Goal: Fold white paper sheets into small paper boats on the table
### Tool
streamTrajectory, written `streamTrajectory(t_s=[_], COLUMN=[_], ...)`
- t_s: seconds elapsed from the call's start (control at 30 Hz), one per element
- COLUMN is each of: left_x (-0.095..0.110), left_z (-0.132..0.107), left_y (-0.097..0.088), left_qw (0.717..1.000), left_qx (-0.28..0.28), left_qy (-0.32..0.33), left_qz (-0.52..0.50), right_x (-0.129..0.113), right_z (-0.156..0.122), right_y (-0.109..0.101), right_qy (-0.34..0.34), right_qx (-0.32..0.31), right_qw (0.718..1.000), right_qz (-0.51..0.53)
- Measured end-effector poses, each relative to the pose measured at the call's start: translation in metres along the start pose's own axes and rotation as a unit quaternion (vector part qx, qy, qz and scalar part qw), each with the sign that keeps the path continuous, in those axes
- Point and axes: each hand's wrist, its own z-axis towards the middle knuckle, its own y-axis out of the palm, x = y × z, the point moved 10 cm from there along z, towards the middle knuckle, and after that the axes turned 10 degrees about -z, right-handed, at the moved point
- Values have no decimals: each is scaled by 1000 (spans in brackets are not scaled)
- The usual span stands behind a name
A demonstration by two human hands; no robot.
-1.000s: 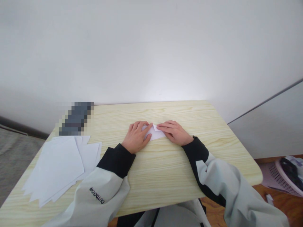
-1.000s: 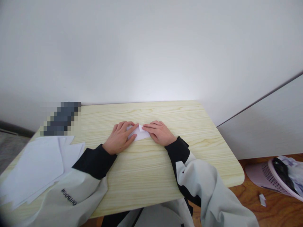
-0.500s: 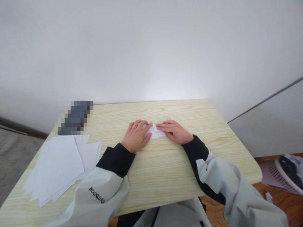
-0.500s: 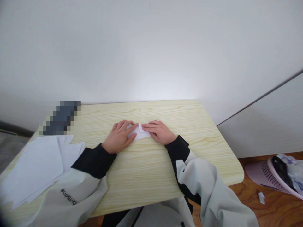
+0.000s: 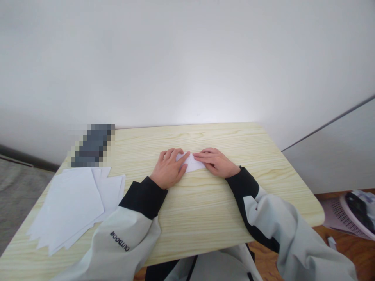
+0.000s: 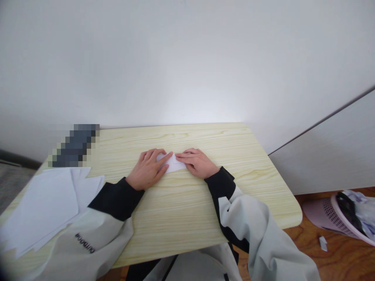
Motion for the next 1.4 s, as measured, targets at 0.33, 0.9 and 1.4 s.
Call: streamTrajectory(t_s=[0.33, 0.9, 1.4], left_x=[1, 0, -20], left_z=[-1, 6, 12], left_y=[0, -10, -7], left_qw=[1000, 998, 984], left_qx=[-2, 37, 93], left_qy=[3, -53, -125], left_qz=[20, 16, -88], right_x=[-1, -10, 24], right_z=[0, -2, 17], right_y=[0, -15, 2], right_qy=[-1, 23, 200], right_qx=[-2, 56, 30], right_qw=[1000, 996, 979], right_qz=[-6, -71, 14])
